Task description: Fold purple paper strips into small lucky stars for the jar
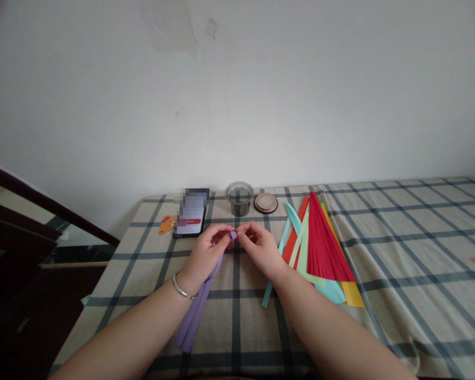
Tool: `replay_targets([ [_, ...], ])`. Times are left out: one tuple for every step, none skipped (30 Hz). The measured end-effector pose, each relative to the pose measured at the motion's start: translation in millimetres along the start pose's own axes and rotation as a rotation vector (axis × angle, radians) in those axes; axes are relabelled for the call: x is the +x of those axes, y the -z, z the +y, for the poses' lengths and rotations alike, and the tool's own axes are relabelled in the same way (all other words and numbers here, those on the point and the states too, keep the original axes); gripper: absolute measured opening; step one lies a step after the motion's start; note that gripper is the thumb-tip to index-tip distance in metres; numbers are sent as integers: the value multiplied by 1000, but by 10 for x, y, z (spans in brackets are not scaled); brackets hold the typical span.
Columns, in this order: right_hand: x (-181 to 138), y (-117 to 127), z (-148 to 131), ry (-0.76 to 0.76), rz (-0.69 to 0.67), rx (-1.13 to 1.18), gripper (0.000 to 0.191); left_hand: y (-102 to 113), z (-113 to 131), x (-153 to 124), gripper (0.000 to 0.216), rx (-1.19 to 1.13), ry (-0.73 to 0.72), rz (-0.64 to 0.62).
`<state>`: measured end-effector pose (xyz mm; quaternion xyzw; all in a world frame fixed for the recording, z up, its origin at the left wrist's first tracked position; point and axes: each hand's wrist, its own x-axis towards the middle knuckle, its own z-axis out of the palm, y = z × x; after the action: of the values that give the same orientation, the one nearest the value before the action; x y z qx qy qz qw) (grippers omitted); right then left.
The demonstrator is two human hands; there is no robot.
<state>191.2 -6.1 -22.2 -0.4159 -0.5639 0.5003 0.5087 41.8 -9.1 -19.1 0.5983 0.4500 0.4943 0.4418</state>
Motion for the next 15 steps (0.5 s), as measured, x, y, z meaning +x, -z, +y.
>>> replay_targets([
  [1, 3, 7, 6, 1, -23, 20, -3, 7, 2, 16, 1, 1, 1],
  [2, 5, 11, 10, 5, -47, 19, -6, 15, 4, 16, -7, 3, 1],
  [3, 8, 14, 13, 13, -70, 19, -8, 23, 5, 17, -24, 7, 4],
  [5, 9, 15, 16, 23, -88, 19, -11, 31, 6, 18, -44, 12, 5],
  [6, 11, 16, 17, 33, -97, 19, -14, 37, 7, 19, -67, 19, 6],
  [9, 11, 15, 19, 42, -95, 19, -16, 41, 8, 21, -90, 27, 5],
  [12, 12, 13, 22, 51, -87, 19, -18, 43, 10, 23, -112, 37, 3],
  [16, 12, 10, 23, 59, -74, 19, -20, 44, 13, 23, -134, 48, -2],
  [20, 11, 5, 22, 68, -58, 19, -22, 44, 16, 24, -154, 58, -5],
  [24, 10, -3, 18, 77, -38, 20, -24, 42, 21, 24, -173, 67, -10],
  [28, 10, -13, 12, 86, -15, 20, -26, 40, 26, 24, -190, 75, -9],
  [32, 9, -24, 4, 96, 10, 20, -28, 38, 30, 24, -205, 83, -8],
  [34, 9, -36, -4, 106, 38, 21, -29, 36, 33, 25, -221, 89, -8],
  [35, 9, -47, -13, 117, 68, 22, -31, 33, 35, 25, -240, 95, -9],
  [35, 11, -55, -23, 125, 100, 22, -32, 31, 36, 25, -265, 105, -13],
])
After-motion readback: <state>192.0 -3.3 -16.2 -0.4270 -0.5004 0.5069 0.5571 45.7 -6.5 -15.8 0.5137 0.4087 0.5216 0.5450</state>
